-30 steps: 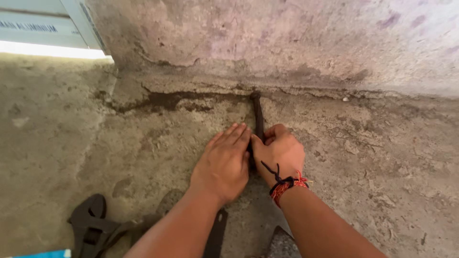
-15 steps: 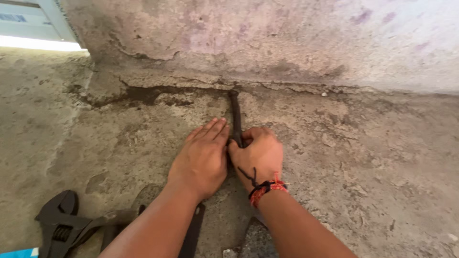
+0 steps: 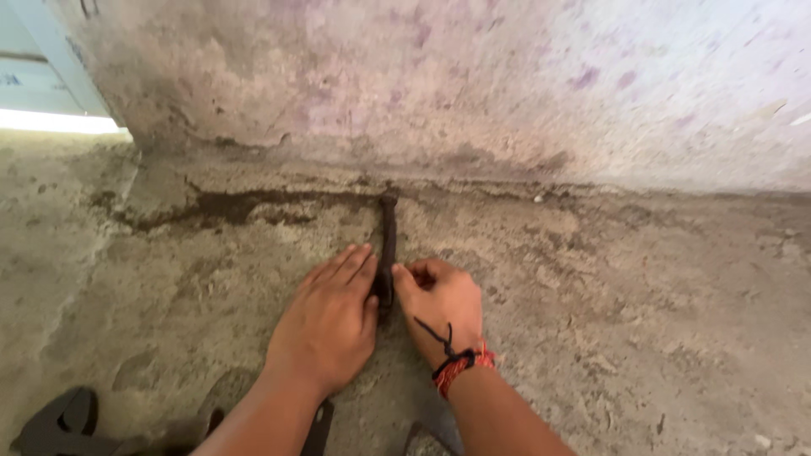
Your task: The person cleans a metal file by dipping a grey cloth into a green cup of water and wiping the tool. They then switch to a red cloth to continue wiping the file. The person places the file into a crack in the concrete floor and then picks up a hammer to wipe it with the grey cloth.
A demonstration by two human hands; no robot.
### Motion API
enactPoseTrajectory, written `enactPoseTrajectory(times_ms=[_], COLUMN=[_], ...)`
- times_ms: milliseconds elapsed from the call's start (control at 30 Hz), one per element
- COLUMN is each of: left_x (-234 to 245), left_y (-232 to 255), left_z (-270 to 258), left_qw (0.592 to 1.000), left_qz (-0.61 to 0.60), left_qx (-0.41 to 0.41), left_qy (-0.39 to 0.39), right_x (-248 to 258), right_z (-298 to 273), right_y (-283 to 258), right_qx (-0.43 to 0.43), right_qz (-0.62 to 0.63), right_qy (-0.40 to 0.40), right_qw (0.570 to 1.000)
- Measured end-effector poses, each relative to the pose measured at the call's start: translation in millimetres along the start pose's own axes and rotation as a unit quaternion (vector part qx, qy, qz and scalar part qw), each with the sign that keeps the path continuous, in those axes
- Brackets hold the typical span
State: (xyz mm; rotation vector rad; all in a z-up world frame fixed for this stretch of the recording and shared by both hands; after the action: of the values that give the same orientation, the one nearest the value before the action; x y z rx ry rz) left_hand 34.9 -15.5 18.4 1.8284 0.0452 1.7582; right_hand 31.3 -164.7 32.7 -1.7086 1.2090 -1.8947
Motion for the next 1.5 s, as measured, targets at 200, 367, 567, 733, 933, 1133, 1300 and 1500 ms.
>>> enactPoseTrajectory(times_ms=[200,367,567,733,933,1133,1300,1500], left_x=[2,4,8,8,6,5,6,6], left_y=[-1,0,1,2,1,2,1,0], left_z=[1,2,3,3,1,0,1,0], left_qw=[0.998,0.998,0.993,0.995,0.998,1.0,1.0,0.999], left_qz=[-0.002,0.013,-0.003,0.002,-0.002,0.011,0.005,-0.002], left_qx=[0.033,0.035,0.04,0.039,0.035,0.02,0.017,0.037], left_qy=[-0.048,-0.051,-0.11,-0.088,-0.044,-0.017,-0.016,-0.028], right_x=[4,-3,-2,-4,-5,-5,-6,-2], right_z=[-1,-2,-4,-6,-7,-9,-10,-18], right_y=[2,7,-3,-4,-2,-3,-4,-8], right_qx=[-0.032,-0.024,0.048,0.078,0.076,0.095,0.094,0.11], right_qz=[0.003,0.005,-0.041,-0.07,-0.066,-0.062,-0.078,-0.045], right_qy=[-0.01,-0.013,-0.028,-0.035,-0.044,-0.038,-0.038,-0.051], right_qw=[0.999,1.0,0.998,0.994,0.994,0.993,0.992,0.992])
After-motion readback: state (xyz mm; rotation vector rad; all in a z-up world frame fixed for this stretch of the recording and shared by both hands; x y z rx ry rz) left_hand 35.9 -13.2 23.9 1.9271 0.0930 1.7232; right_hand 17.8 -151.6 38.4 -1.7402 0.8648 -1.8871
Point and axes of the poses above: each hand's wrist, its own z-axis towards the middle knuckle, its own x-axis out of the back of the hand, y = z × x, the point moved 4 cm from there along z, towards the middle knuckle, and after that the axes turned 2 degrees about -y, right-handed, at the moved point
